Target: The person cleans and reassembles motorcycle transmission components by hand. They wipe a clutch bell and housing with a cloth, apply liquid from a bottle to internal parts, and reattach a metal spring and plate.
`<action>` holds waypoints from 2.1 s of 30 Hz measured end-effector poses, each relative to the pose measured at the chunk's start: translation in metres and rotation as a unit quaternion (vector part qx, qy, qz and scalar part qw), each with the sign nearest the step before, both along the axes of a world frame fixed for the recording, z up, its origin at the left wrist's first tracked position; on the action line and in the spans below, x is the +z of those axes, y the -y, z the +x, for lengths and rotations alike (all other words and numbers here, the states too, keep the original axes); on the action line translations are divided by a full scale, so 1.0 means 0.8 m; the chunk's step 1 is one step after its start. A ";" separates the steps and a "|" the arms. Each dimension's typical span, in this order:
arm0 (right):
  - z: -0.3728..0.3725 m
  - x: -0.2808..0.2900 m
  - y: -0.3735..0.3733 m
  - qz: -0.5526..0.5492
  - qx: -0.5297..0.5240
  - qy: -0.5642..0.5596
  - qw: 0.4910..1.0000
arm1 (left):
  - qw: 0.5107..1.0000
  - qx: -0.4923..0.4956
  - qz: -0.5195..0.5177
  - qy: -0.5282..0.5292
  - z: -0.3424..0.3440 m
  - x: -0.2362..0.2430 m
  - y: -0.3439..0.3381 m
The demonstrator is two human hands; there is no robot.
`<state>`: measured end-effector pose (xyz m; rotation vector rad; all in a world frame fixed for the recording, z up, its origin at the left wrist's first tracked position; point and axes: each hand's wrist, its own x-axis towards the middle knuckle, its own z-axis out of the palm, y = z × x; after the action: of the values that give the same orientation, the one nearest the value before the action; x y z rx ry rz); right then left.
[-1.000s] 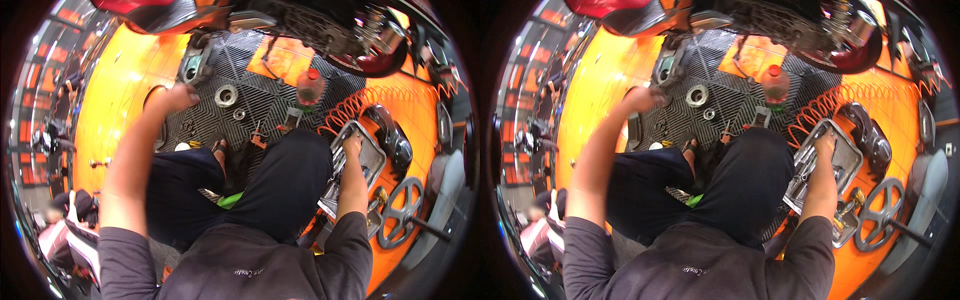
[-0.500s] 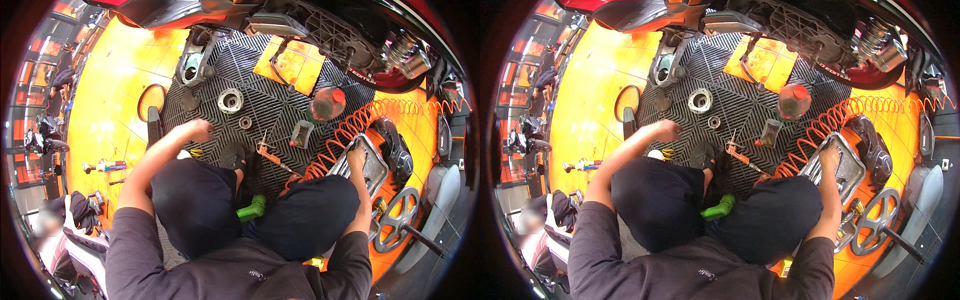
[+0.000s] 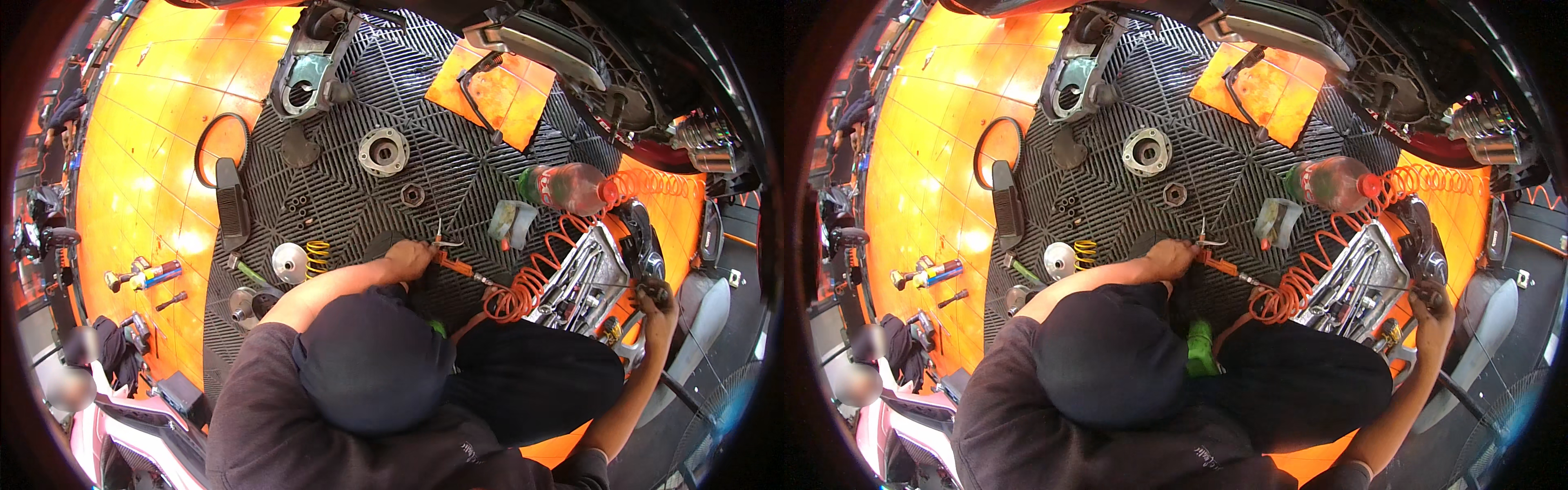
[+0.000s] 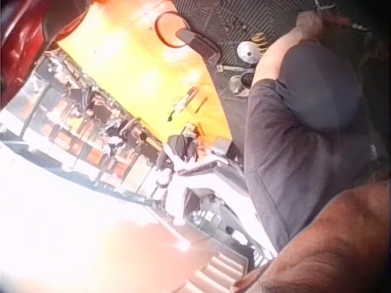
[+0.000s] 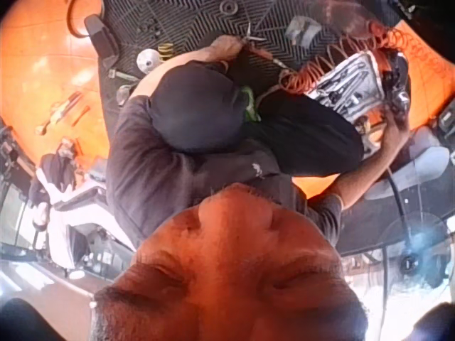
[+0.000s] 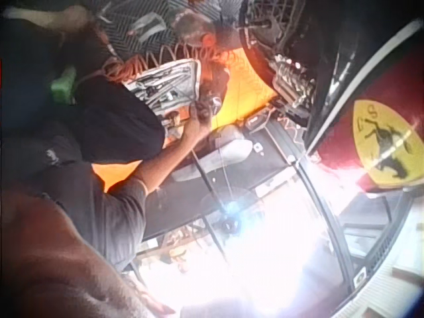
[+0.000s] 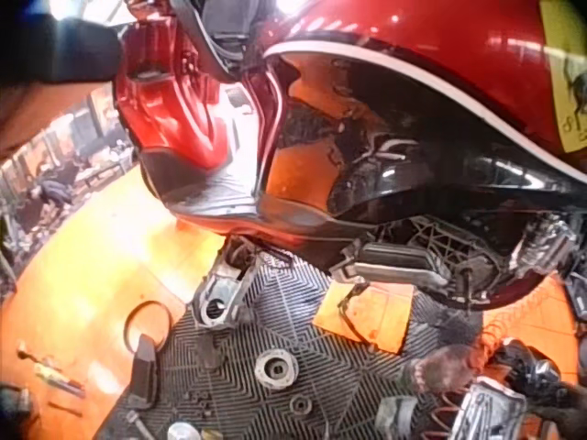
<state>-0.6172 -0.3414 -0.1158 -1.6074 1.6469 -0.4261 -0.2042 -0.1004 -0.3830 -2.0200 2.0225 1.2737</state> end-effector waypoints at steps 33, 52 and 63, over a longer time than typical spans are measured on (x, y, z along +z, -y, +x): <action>0.189 -0.045 -0.099 -0.059 0.217 -0.099 0.969 | 0.913 0.363 -0.181 -0.047 0.105 -0.002 0.063; 0.192 -0.044 -0.097 -0.025 0.215 -0.168 0.962 | 0.961 0.213 -0.157 -0.081 0.102 -0.019 0.061; 0.191 -0.012 -0.111 0.021 0.081 0.129 0.988 | 0.922 0.350 -0.156 -0.058 0.069 -0.001 0.000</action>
<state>-0.4640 -0.2525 -0.1257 -1.5697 1.3125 -0.4902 -0.1490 -0.1006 -0.3837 -3.0713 1.6708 1.2088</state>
